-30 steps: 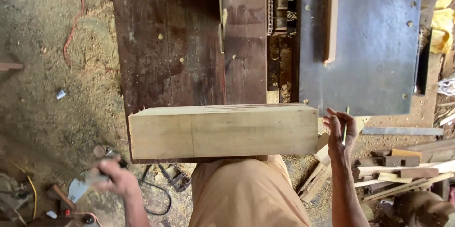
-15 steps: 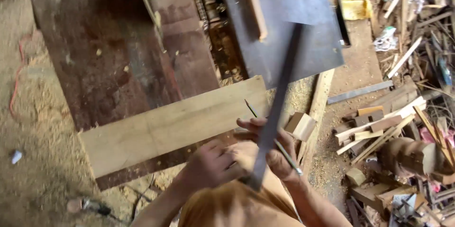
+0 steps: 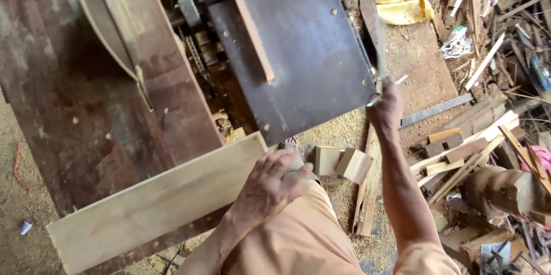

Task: The person marks a wooden plank with a pencil and a metal square, then uses a table saw to cut the plank along the marked line. The plank is split into two pieces.

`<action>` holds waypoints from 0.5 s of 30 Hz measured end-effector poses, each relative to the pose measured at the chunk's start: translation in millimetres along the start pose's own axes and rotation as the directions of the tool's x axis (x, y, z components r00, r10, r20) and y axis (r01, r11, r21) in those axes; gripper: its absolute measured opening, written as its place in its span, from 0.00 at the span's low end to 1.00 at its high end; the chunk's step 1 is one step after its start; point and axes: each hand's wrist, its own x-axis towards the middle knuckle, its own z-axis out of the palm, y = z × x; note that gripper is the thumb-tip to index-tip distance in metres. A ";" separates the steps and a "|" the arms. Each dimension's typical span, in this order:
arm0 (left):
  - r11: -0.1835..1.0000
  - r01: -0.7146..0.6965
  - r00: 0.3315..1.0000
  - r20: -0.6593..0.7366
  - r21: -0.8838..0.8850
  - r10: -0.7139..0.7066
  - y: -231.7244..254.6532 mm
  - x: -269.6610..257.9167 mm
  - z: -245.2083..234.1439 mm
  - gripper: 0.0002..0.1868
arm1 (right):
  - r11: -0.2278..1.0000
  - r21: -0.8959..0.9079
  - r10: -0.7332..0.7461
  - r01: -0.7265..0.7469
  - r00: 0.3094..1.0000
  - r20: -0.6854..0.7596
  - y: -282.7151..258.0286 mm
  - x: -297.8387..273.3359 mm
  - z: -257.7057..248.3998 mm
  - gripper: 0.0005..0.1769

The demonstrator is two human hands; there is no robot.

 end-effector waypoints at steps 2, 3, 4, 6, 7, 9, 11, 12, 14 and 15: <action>0.999 0.044 0.998 0.054 -0.021 -0.042 1.0 8.3 -2.9 0.35 | 0.996 -0.057 -0.075 0.074 0.997 -0.007 30.6 37.3 17.6 0.19; 0.995 0.085 0.992 0.102 -0.043 -0.080 1.3 11.9 -5.4 0.40 | 0.982 -0.118 -0.151 0.148 0.988 -0.016 44.9 55.0 27.4 0.13; 0.995 0.091 0.990 0.109 -0.040 -0.086 1.8 11.7 -4.5 0.40 | 0.983 -0.113 -0.150 0.148 0.989 -0.008 53.5 66.1 27.6 0.13; 0.982 0.180 0.980 0.091 -0.058 -0.175 3.1 9.4 -3.5 0.26 | 0.974 -0.072 -0.206 0.213 0.975 0.086 70.3 86.5 27.9 0.19; 0.982 0.183 0.980 0.095 -0.055 -0.177 3.3 9.4 -1.5 0.26 | 0.975 -0.068 -0.206 0.212 0.974 0.090 82.8 92.5 27.5 0.19; 0.969 0.237 0.971 0.058 -0.069 -0.233 4.7 6.7 0.8 0.22 | 0.980 -0.041 -0.182 0.194 0.963 0.199 107.0 101.4 27.8 0.15; 0.966 0.250 0.968 0.053 -0.073 -0.246 5.7 11.7 1.2 0.22 | 0.985 -0.019 -0.164 0.174 0.956 0.244 119.3 105.2 26.7 0.14; 0.963 0.256 0.966 0.043 -0.081 -0.253 6.4 13.5 1.2 0.22 | 0.988 -0.002 -0.147 0.153 0.949 0.280 126.1 105.8 25.5 0.13; 0.961 0.262 0.965 0.042 -0.086 -0.259 6.9 21.8 2.1 0.22 | 0.985 -0.031 -0.154 0.171 0.941 0.300 124.0 111.0 26.2 0.12; 0.960 0.264 0.964 0.035 -0.092 -0.262 7.1 25.9 2.2 0.22 | 0.979 -0.062 -0.164 0.192 0.934 0.317 122.7 113.4 26.3 0.13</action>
